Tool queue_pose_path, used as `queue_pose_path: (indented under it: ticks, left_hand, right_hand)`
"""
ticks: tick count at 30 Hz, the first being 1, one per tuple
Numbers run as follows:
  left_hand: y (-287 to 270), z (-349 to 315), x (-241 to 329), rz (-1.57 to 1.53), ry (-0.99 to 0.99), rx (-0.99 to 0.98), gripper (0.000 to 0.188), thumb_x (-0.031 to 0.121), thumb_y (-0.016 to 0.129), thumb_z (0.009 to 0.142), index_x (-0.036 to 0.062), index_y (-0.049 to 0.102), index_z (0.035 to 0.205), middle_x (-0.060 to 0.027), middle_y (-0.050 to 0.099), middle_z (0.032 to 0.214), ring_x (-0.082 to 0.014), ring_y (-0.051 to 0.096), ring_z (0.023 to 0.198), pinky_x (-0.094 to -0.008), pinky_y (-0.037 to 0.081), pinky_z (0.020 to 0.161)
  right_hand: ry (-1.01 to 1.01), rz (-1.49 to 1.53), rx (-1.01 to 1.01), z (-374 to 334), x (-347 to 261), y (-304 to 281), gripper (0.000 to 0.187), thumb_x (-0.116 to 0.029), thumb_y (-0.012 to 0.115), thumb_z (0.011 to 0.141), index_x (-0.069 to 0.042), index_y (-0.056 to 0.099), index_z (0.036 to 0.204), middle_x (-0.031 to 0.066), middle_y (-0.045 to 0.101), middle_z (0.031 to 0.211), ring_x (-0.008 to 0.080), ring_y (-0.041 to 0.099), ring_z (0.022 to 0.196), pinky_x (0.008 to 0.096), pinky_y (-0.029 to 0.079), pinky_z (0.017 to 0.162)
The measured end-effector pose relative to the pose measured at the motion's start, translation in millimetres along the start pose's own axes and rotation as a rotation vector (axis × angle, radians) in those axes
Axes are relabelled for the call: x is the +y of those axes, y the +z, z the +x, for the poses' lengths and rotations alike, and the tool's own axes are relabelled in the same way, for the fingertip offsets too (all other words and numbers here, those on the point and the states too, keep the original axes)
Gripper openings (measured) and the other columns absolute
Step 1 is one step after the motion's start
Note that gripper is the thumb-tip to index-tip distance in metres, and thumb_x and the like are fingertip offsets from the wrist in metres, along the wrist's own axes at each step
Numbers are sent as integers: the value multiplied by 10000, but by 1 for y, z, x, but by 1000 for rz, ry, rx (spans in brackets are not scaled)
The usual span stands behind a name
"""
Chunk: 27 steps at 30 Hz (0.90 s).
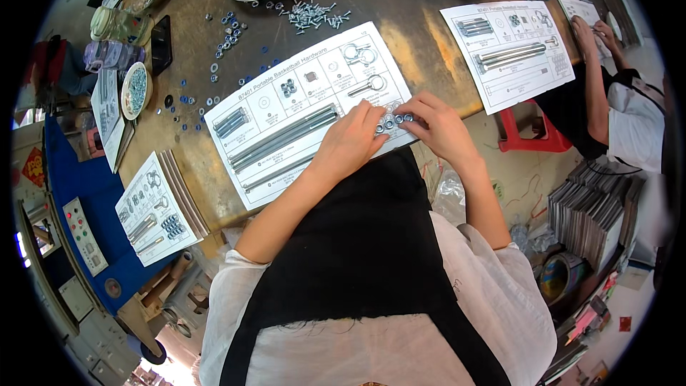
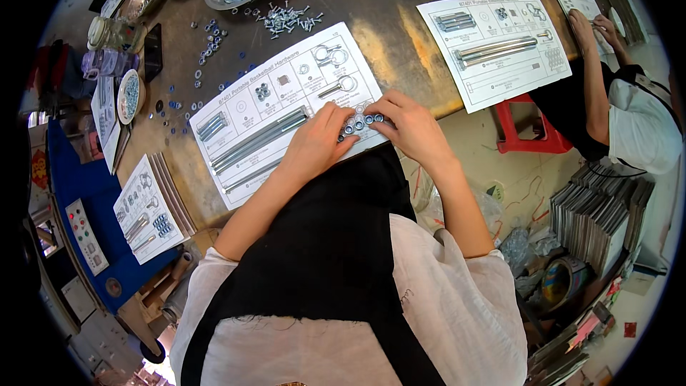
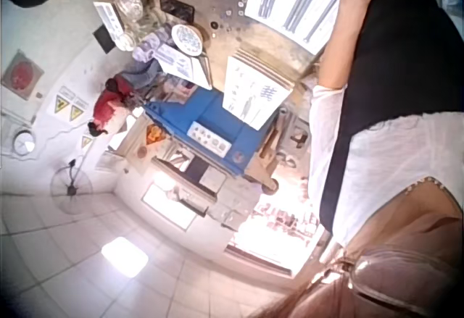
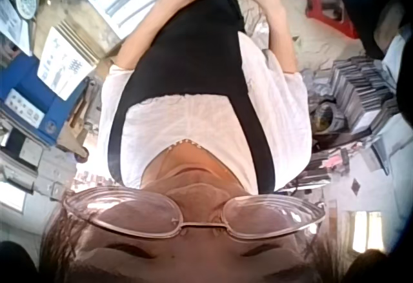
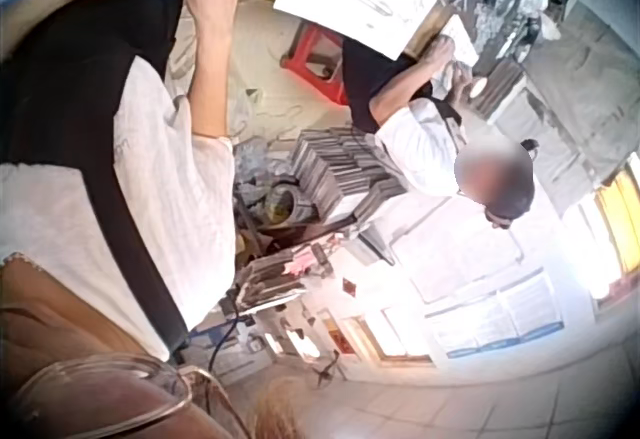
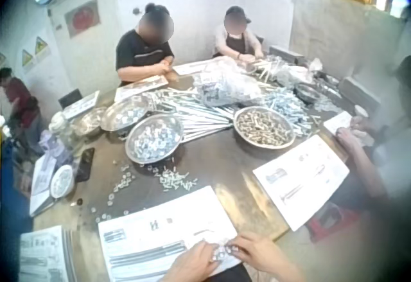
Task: The person assembles portable basketball hardware kits by hand. They pick bolts, nuts, and washers from bowls and arrange them on printed instruction sheets, then stack the completed sheets on the table.
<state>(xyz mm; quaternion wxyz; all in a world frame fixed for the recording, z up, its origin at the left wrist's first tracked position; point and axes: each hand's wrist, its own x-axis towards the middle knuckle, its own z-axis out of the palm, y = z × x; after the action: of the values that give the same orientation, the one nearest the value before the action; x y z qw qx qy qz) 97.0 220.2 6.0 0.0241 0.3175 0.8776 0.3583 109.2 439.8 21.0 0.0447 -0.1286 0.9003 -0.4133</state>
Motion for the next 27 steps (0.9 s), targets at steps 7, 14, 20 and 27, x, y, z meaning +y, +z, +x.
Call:
queue_pose_path:
  ticks: [7, 14, 20, 27]
  left_hand:
    - [3, -9, -6, 70, 40, 13, 317, 135, 778, 821, 36, 634, 1085, -96, 565, 1000, -265, 617, 898, -352, 523, 742]
    - [-5, -12, 0, -32, -9, -13, 398, 146, 772, 833, 31, 607, 1176, -98, 568, 1014, -285, 620, 928, -360, 525, 768]
    - [-1, -11, -8, -73, 35, -6, 381, 135, 761, 840, 46, 606, 1177, -100, 570, 1018, -298, 623, 939, -376, 525, 778]
    - [-1, -9, -9, -117, 55, 4, 373, 130, 764, 831, 49, 608, 1159, -102, 558, 1006, -301, 623, 936, -376, 523, 768]
  right_hand:
    - [20, 29, -35, 1, 3, 0, 214, -68, 749, 825, -88, 712, 1035, 75, 631, 970, 263, 657, 823, 356, 528, 722]
    - [10, 57, -40, 1, 0, -2, 219, -58, 746, 824, -91, 717, 1039, 78, 634, 975, 271, 662, 850, 363, 532, 732]
    - [25, 32, -40, 1, 5, 3, 274, 14, 746, 805, -74, 722, 1063, 41, 619, 970, 169, 638, 796, 299, 526, 707]
    - [104, 56, -48, 1, -1, 3, 264, 14, 751, 807, -76, 729, 1055, 39, 618, 956, 156, 610, 763, 290, 506, 688]
